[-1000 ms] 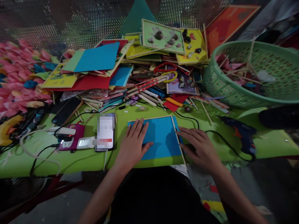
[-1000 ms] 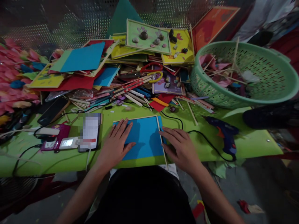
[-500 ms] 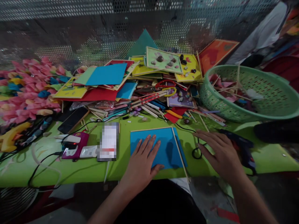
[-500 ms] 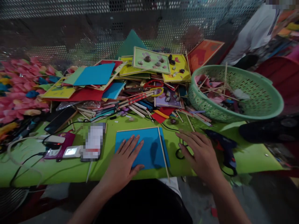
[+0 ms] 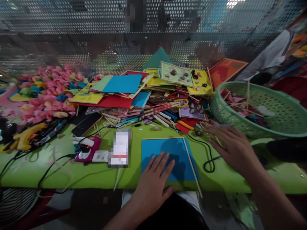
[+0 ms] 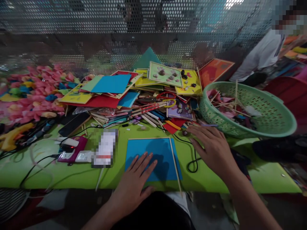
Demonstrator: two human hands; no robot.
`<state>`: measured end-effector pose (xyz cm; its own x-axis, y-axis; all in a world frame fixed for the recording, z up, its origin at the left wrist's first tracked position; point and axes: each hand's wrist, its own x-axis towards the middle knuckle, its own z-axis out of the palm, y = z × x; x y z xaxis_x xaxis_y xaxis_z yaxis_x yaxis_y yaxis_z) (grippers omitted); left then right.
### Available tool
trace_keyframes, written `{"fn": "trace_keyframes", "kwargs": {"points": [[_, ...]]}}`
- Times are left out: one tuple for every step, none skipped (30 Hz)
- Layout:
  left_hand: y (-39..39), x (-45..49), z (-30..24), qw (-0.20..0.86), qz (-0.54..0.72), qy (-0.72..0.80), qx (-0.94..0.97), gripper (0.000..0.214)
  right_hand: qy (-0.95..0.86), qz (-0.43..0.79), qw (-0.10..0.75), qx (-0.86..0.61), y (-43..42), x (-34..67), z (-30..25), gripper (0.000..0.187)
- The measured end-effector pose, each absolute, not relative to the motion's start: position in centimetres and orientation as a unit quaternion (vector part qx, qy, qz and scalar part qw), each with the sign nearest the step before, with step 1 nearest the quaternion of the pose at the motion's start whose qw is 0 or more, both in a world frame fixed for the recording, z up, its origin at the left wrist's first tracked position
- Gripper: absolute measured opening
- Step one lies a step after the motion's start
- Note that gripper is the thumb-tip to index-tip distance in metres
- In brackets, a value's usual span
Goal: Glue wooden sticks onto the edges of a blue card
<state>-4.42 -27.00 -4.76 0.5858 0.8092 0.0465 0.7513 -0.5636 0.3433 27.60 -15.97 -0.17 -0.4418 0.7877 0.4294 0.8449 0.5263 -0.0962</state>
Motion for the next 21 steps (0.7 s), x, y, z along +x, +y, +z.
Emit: {"fn": "trace_keyframes", "kwargs": {"points": [[-27.1,-4.5,-4.8,0.151,0.106,0.444,0.877,0.072,-0.847,-0.069,0.212,-0.482,-15.7,27.4,-0.1,0.036],[-27.3,-4.6,-4.9,0.157,0.112,0.444,0.875,0.072,-0.851,-0.07,0.21,-0.477,-15.4,27.2,0.0,0.036],[-27.4,-4.6,-4.9,0.162,0.117,0.445,0.873,0.071,-0.856,-0.073,0.209,-0.468,-14.9,26.9,0.1,0.036],[-27.4,-4.6,-4.9,0.167,0.12,0.445,0.871,0.071,-0.862,-0.075,0.208,-0.456,-14.4,26.5,0.1,0.035],[-27.5,-4.6,-4.9,0.17,0.122,0.446,0.87,0.07,-0.869,-0.076,0.207,-0.444,-13.8,25.9,0.2,0.034],[-27.6,-4.6,-4.9,0.172,0.124,0.447,0.869,0.07,-0.874,-0.077,0.204,-0.433,-13.1,25.3,0.3,0.033],[-27.6,-4.6,-5.0,0.174,0.125,0.447,0.869,0.069,-0.88,-0.076,0.2,-0.424,-12.3,24.6,0.3,0.032],[-27.7,-4.6,-5.0,0.176,0.125,0.446,0.868,0.069,-0.886,-0.074,0.192,-0.415,-11.6,23.7,0.4,0.032],[-27.7,-4.6,-5.0,0.177,0.127,0.446,0.868,0.069,-0.892,-0.07,0.183,-0.407,-10.8,22.7,0.4,0.031],[-27.8,-4.6,-5.1,0.179,0.127,0.446,0.868,0.07,-0.9,-0.066,0.173,-0.395,-10.1,21.5,0.4,0.031],[-27.8,-4.6,-5.2,0.182,0.128,0.446,0.867,0.07,-0.908,-0.062,0.165,-0.381,-9.5,20.2,0.4,0.03],[-27.9,-4.6,-5.3,0.185,0.13,0.446,0.866,0.071,-0.915,-0.058,0.158,-0.366,-9.0,18.8,0.3,0.029],[-27.9,-4.6,-5.4,0.187,0.131,0.447,0.865,0.071,-0.923,-0.054,0.15,-0.349,-8.5,17.3,0.3,0.029],[-28.0,-4.6,-5.5,0.189,0.134,0.448,0.864,0.072,-0.93,-0.049,0.142,-0.334,-8.0,15.8,0.3,0.03],[-28.0,-4.6,-5.6,0.19,0.137,0.448,0.863,0.072,-0.937,-0.043,0.131,-0.32,-7.6,14.2,0.2,0.029],[-28.0,-4.6,-5.7,0.192,0.14,0.45,0.861,0.072,-0.943,-0.04,0.116,-0.31,-7.3,12.6,0.2,0.029],[-28.1,-4.6,-5.7,0.194,0.143,0.451,0.859,0.071,-0.946,-0.039,0.104,-0.304,-6.9,11.1,0.0,0.028],[-28.1,-4.6,-5.8,0.197,0.147,0.45,0.858,0.071,-0.949,-0.039,0.092,-0.298,-6.5,9.7,-0.2,0.029],[-28.2,-4.6,-5.8,0.2,0.149,0.45,0.857,0.071,-0.952,-0.041,0.081,-0.292,-6.1,8.4,-0.5,0.031],[-28.2,-4.6,-5.9,0.202,0.153,0.449,0.857,0.071,-0.954,-0.041,0.076,-0.288,-5.8,7.3,-0.8,0.03],[-28.2,-4.6,-5.9,0.205,0.156,0.447,0.857,0.07,-0.954,-0.041,0.072,-0.287,-5.4,6.3,-1.1,0.029]]}}
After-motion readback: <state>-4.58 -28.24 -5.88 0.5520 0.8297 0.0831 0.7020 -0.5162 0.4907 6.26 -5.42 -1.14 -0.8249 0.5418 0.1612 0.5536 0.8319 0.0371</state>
